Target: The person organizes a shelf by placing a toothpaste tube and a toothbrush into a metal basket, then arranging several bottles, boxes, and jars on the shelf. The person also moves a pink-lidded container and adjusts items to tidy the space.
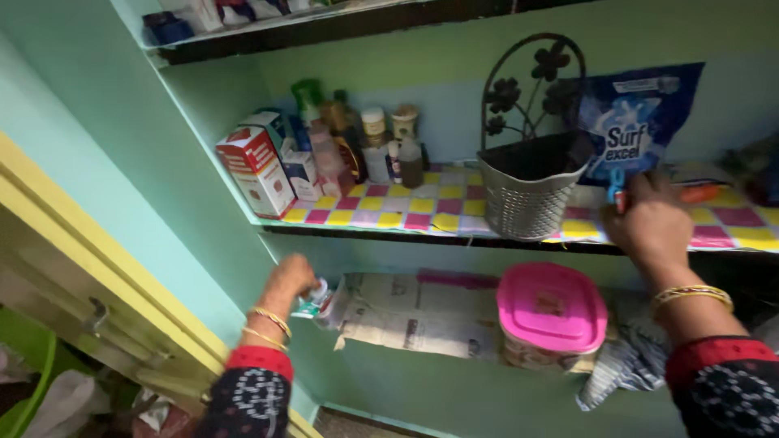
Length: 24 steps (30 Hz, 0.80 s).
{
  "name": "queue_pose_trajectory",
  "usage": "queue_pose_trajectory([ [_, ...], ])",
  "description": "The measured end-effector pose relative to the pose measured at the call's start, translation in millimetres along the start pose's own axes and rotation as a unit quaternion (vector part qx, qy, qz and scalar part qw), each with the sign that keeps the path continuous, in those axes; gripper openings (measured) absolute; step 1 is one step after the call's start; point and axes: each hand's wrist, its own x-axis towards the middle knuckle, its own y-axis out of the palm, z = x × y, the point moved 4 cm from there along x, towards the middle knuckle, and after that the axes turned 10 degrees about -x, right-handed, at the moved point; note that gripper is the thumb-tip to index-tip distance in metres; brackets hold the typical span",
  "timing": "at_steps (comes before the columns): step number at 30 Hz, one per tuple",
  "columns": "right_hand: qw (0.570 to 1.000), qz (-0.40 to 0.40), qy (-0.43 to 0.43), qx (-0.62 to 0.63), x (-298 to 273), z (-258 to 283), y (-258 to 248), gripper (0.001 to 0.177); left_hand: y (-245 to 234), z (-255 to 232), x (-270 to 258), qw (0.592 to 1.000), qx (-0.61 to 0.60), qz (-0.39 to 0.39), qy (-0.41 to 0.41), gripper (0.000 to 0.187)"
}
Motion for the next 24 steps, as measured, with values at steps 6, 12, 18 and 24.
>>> queue_pose_trajectory([
  [6, 1.000, -0.005, -0.005, -0.005, 1, 4, -6, 0.038, 77, 74, 35, 0.883, -0.410, -0.194, -0.118, 0.028],
  [12, 1.000, 0.011, 0.019, -0.020, 2, 3, 0, 0.032, 46, 33, 41, 0.857, -0.509, -0.058, -0.054, 0.017],
  [18, 0.999, 0.020, 0.033, 0.009, 5, 1, 1, 0.037, -64, -172, -46, 0.783, -0.513, 0.023, 0.352, 0.023],
  [24, 0.998, 0.016, 0.034, 0.042, 5, -2, 5, 0.037, -125, -332, -99, 0.673, -0.476, -0.389, 0.411, 0.126],
])
